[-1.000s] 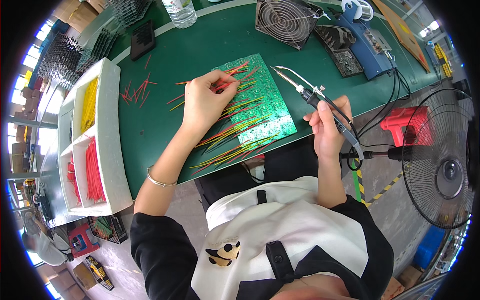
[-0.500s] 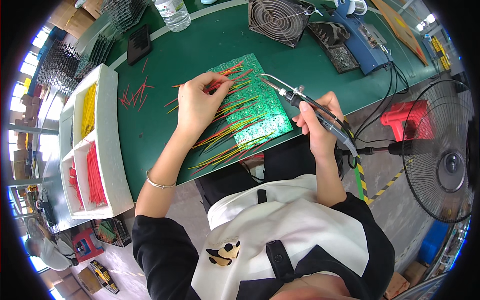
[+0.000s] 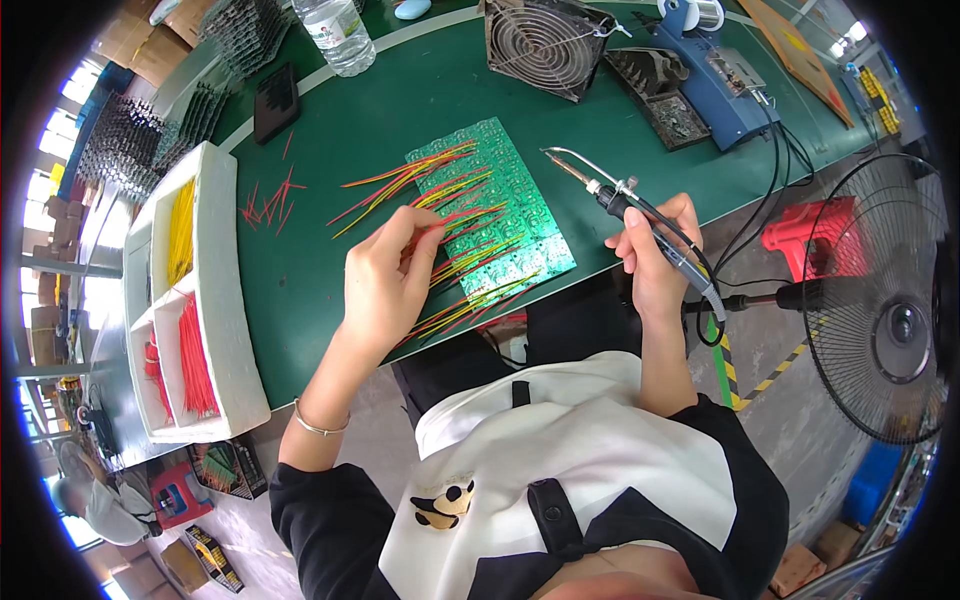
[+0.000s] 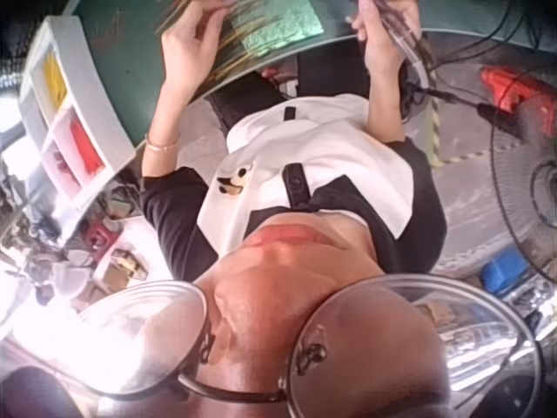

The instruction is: The person solders wires onto a circuit board, taking wires from a divided storage box, positioning them on the board, and attaching them with a soldering iron.

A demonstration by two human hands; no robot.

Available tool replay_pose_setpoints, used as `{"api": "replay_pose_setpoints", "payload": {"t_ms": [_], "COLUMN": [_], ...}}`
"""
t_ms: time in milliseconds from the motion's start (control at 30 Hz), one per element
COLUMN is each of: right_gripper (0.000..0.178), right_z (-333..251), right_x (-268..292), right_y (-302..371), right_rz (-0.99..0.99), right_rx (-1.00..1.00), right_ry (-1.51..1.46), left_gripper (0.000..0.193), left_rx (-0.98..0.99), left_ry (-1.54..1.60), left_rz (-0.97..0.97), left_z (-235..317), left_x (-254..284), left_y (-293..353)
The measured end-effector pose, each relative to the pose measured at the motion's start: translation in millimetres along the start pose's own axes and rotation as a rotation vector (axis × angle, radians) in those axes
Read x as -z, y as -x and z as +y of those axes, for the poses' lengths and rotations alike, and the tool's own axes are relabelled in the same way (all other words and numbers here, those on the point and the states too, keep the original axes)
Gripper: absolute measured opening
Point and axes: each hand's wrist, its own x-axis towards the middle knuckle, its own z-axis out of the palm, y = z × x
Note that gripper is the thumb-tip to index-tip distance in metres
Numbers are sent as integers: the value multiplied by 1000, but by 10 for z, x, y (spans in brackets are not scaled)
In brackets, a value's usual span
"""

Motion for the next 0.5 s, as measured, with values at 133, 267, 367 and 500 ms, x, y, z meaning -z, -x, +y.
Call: {"api": "replay_pose_setpoints", "payload": {"t_ms": [133, 267, 367, 500], "right_gripper": [26, 25, 25, 25], "right_z": [17, -9, 8, -6], "right_x": [-25, -94, -59, -66], "right_y": [53, 82, 86, 102], "right_rz": [-18, -32, -39, -33], "right_rx": [-31, -53, -40, -37], "right_ry": [7, 90, 96, 98], "left_gripper": [7, 7, 7, 7], "left_rx": [-7, 107, 115, 85], "left_ry": [87, 113, 123, 115], "left_rz": [9, 4, 41, 43], "left_z": [-141, -270, -253, -239], "left_x": [-72, -132, -175, -187], "left_y": [-120, -178, -143, -137]}}
